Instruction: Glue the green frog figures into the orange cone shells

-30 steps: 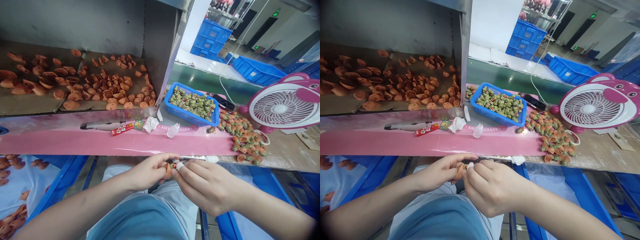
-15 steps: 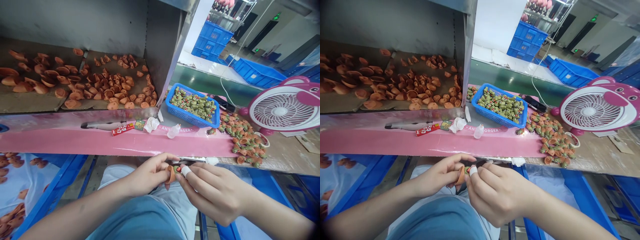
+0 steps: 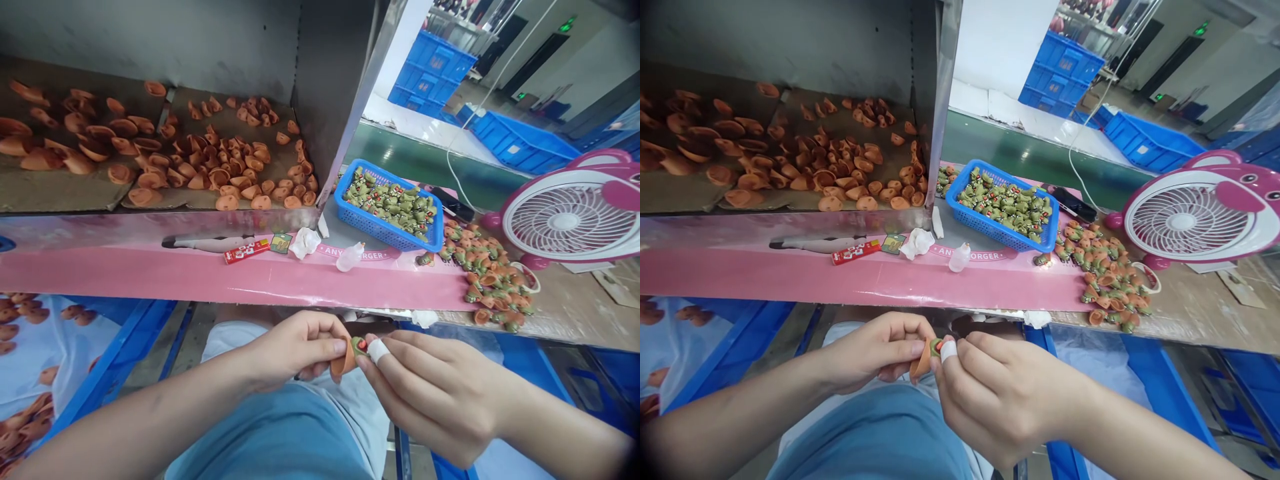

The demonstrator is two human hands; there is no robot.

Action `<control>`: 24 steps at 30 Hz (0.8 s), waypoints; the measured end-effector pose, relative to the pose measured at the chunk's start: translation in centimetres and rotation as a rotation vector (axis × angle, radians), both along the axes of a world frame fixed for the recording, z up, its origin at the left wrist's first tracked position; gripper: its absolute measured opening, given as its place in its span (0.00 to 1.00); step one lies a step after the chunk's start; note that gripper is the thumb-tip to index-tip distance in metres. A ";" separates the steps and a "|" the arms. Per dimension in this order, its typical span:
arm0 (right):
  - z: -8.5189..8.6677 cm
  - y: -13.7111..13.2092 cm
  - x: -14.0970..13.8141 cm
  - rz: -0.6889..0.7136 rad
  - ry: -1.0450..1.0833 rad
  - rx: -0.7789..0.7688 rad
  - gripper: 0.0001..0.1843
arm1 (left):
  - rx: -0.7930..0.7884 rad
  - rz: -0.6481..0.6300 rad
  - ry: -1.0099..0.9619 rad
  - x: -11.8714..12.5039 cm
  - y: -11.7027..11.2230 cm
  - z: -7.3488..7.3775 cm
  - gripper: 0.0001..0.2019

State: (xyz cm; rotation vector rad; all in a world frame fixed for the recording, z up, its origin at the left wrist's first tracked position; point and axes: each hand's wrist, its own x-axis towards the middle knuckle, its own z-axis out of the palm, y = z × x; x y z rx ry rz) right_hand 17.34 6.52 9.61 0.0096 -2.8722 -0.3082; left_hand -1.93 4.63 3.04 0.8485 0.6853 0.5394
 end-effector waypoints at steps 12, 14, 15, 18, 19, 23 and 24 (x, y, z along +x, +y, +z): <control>-0.4 -0.5 0.3 0.015 -0.047 -0.025 0.09 | 0.032 -0.083 0.063 0.2 0.3 -0.3 0.11; -0.5 -0.4 0.2 0.015 -0.039 -0.013 0.10 | 0.046 -0.077 0.069 0.2 0.4 -0.3 0.10; -0.6 -0.4 0.2 0.016 -0.035 -0.010 0.10 | 0.054 -0.081 0.072 0.2 0.4 -0.3 0.10; -0.7 -0.4 0.0 0.004 -0.040 -0.020 0.10 | 0.113 -0.034 0.113 0.2 0.2 0.0 0.07; -0.8 -0.4 0.0 -0.004 -0.045 -0.027 0.10 | 0.142 0.019 0.138 0.3 0.2 0.0 0.05; -0.9 -0.5 -0.2 -0.047 -0.054 -0.056 0.10 | 0.164 0.212 0.149 0.4 -0.1 0.2 0.04; -0.8 -0.5 -0.2 -0.058 -0.051 -0.069 0.10 | 0.161 0.231 0.146 0.4 -0.2 0.1 0.03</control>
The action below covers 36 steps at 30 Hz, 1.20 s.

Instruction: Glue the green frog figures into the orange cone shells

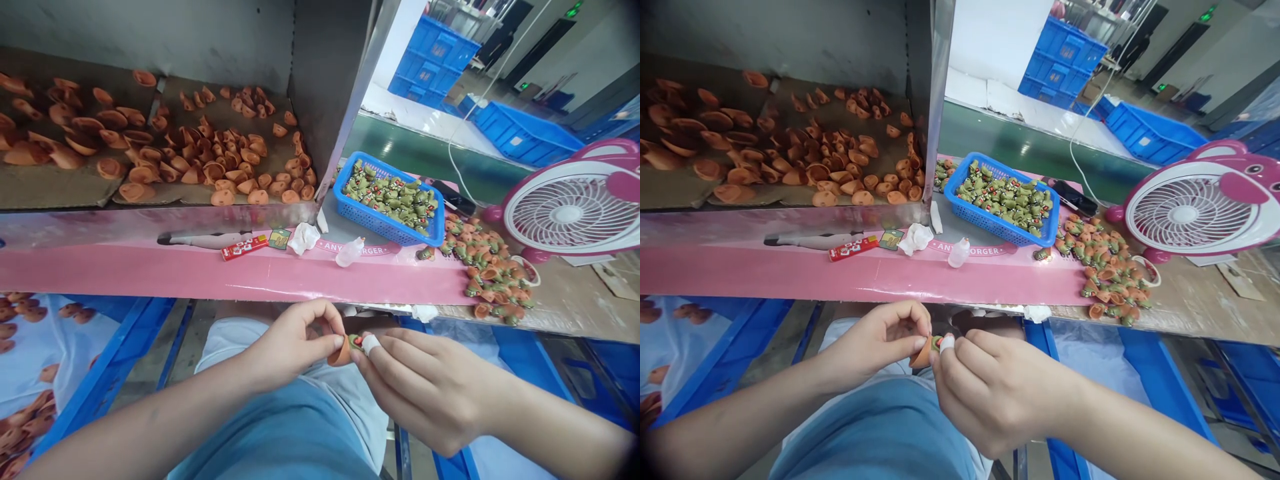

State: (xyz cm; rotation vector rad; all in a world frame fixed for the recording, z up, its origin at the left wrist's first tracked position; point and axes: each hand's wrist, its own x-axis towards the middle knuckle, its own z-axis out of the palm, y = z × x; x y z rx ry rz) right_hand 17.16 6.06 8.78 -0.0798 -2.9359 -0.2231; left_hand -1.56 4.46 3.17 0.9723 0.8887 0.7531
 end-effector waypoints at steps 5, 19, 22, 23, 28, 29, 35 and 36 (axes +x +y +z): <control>0.1 0.4 0.2 -0.101 -0.002 -0.055 0.12 | 0.201 0.170 0.113 -0.2 -0.9 -0.5 0.05; -0.8 0.1 0.5 -0.412 0.093 -0.340 0.12 | 0.278 0.261 0.223 0.5 -3.4 -1.8 0.17; -0.6 -0.3 0.1 -0.473 0.097 -0.377 0.12 | 0.278 0.270 0.187 0.8 -3.6 -1.8 0.18; -0.6 -0.4 0.0 -0.486 0.097 -0.394 0.12 | 0.298 0.271 0.182 0.8 -3.6 -1.9 0.18; -0.9 -0.8 0.0 -0.546 0.094 -0.510 0.13 | 0.400 0.257 0.233 0.8 -4.0 -2.1 0.20; -1.1 -0.8 0.1 -0.556 0.095 -0.531 0.13 | 0.399 0.253 0.252 0.8 -3.9 -2.1 0.20; -2.0 -0.8 0.2 -0.620 0.146 -0.628 0.14 | 0.408 0.279 0.337 1.1 -3.5 -1.9 0.20; -2.0 -0.8 0.2 -0.630 0.156 -0.645 0.14 | 0.410 0.284 0.350 1.1 -3.4 -1.8 0.20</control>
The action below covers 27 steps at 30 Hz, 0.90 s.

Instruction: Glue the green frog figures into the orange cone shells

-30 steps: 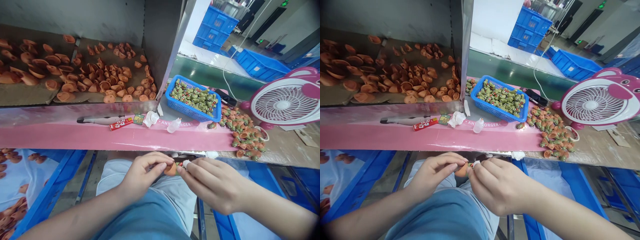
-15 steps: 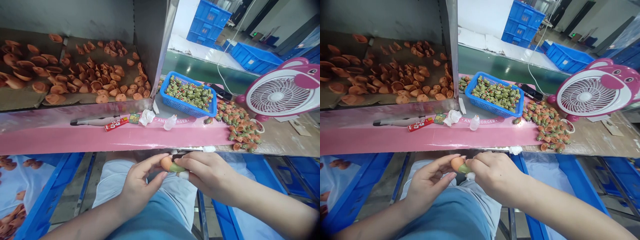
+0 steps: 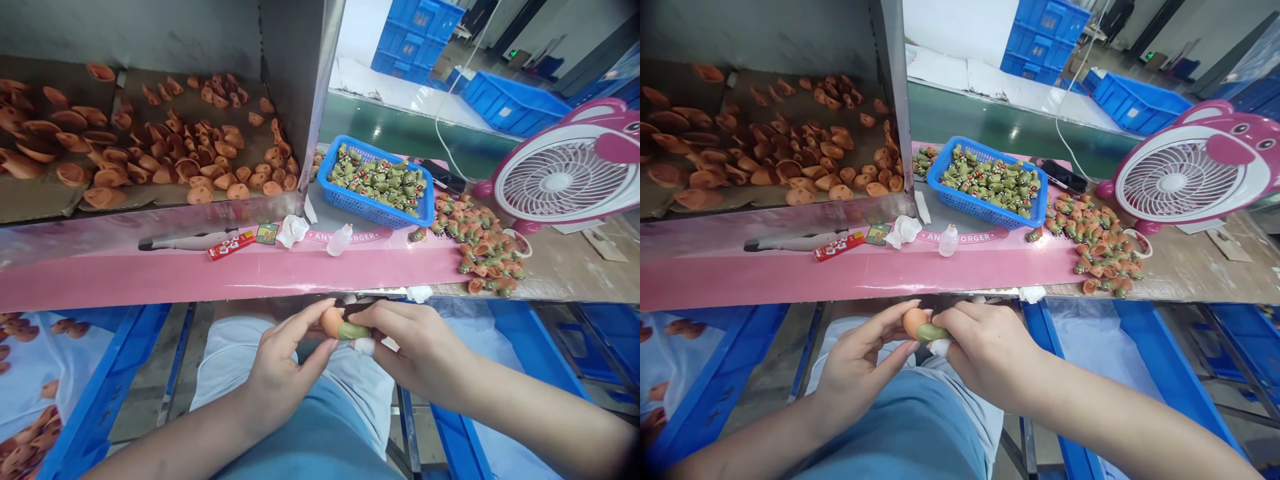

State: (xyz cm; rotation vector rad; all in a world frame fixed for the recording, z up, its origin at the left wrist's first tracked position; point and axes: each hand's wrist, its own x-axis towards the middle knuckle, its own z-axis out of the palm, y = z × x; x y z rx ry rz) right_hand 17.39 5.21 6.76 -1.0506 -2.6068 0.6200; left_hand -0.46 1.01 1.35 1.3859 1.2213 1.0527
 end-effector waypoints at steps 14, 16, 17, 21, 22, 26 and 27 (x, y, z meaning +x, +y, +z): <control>-0.3 -0.4 -0.1 -0.099 0.065 -0.082 0.12 | -0.038 -0.022 -0.008 0.1 0.4 0.4 0.19; -0.4 -0.4 -0.1 -0.105 0.066 -0.077 0.13 | -0.024 -0.025 0.003 0.2 0.4 0.4 0.19; -0.5 -0.3 -0.1 -0.111 0.063 -0.072 0.13 | -0.013 -0.027 0.016 0.2 0.5 0.3 0.18; -0.6 -0.2 0.0 -0.069 0.051 0.047 0.11 | 0.188 -0.007 0.195 -0.1 0.5 0.2 0.19; -0.5 -0.2 0.0 -0.029 0.058 0.121 0.11 | 0.291 0.001 0.266 -0.2 0.5 0.3 0.20; 0.6 -0.3 0.1 0.174 0.118 0.441 0.11 | 0.697 0.008 0.447 -0.8 0.6 0.8 0.24; 0.9 -0.3 0.2 0.210 0.136 0.486 0.12 | 0.755 -0.004 0.459 -0.9 0.6 1.1 0.24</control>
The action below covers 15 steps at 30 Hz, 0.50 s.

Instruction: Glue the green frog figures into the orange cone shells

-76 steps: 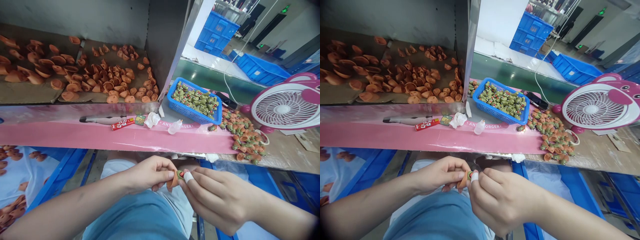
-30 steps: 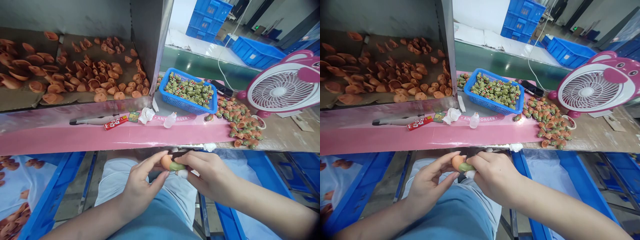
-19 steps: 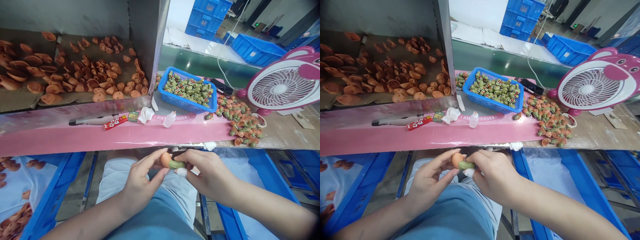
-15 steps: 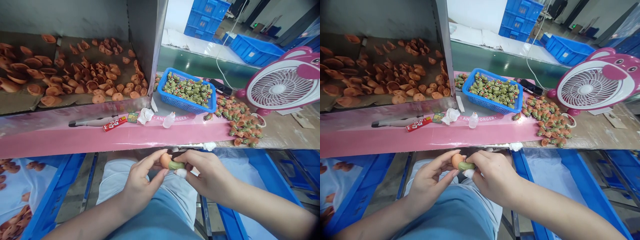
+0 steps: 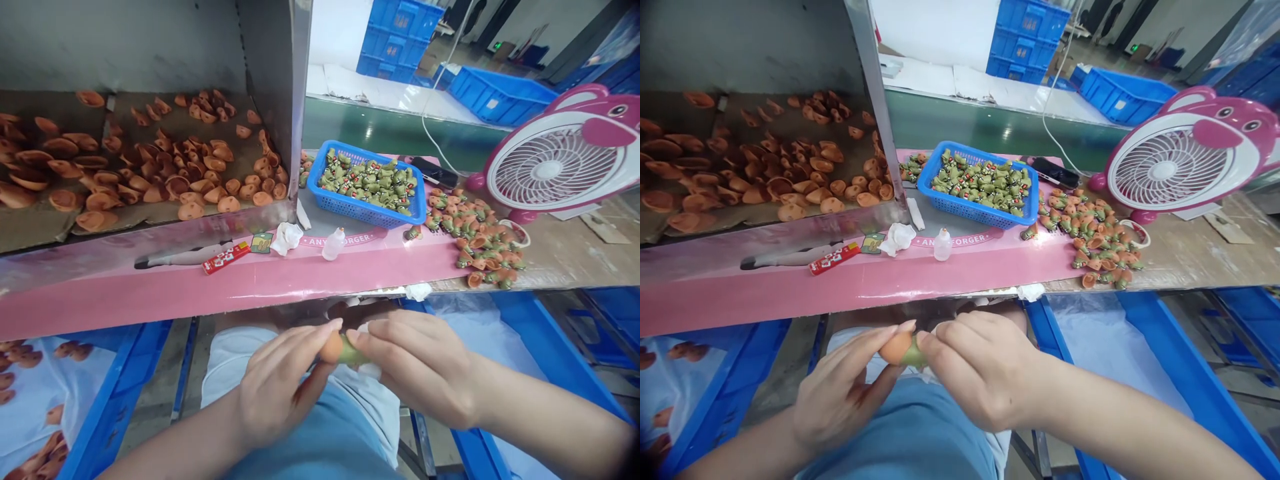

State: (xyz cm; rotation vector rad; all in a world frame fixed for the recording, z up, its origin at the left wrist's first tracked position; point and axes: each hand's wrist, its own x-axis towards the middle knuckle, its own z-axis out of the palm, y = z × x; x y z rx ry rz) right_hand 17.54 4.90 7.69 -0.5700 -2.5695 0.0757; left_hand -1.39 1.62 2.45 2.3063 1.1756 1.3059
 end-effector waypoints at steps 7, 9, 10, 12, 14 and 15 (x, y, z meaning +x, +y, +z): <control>1.1 -0.2 0.0 0.035 0.024 0.033 0.12 | -0.056 -0.048 -0.067 -0.3 0.1 0.9 0.24; 0.7 0.1 0.0 -0.019 -0.017 -0.035 0.12 | -0.318 -0.011 -0.206 0.0 0.1 0.5 0.23; 0.4 0.2 0.0 -0.049 -0.044 -0.081 0.12 | -0.491 0.005 -0.310 0.2 0.2 0.3 0.22; -0.3 0.7 0.1 -0.104 -0.081 -0.162 0.11 | -0.827 -0.001 -0.575 0.7 0.4 -0.2 0.20; -1.0 1.1 0.1 -0.126 -0.083 -0.201 0.12 | -1.060 -0.066 -0.841 1.1 0.7 -0.6 0.17; -1.3 1.3 0.1 -0.121 -0.082 -0.208 0.12 | -1.136 -0.109 -0.940 1.2 0.9 -0.6 0.17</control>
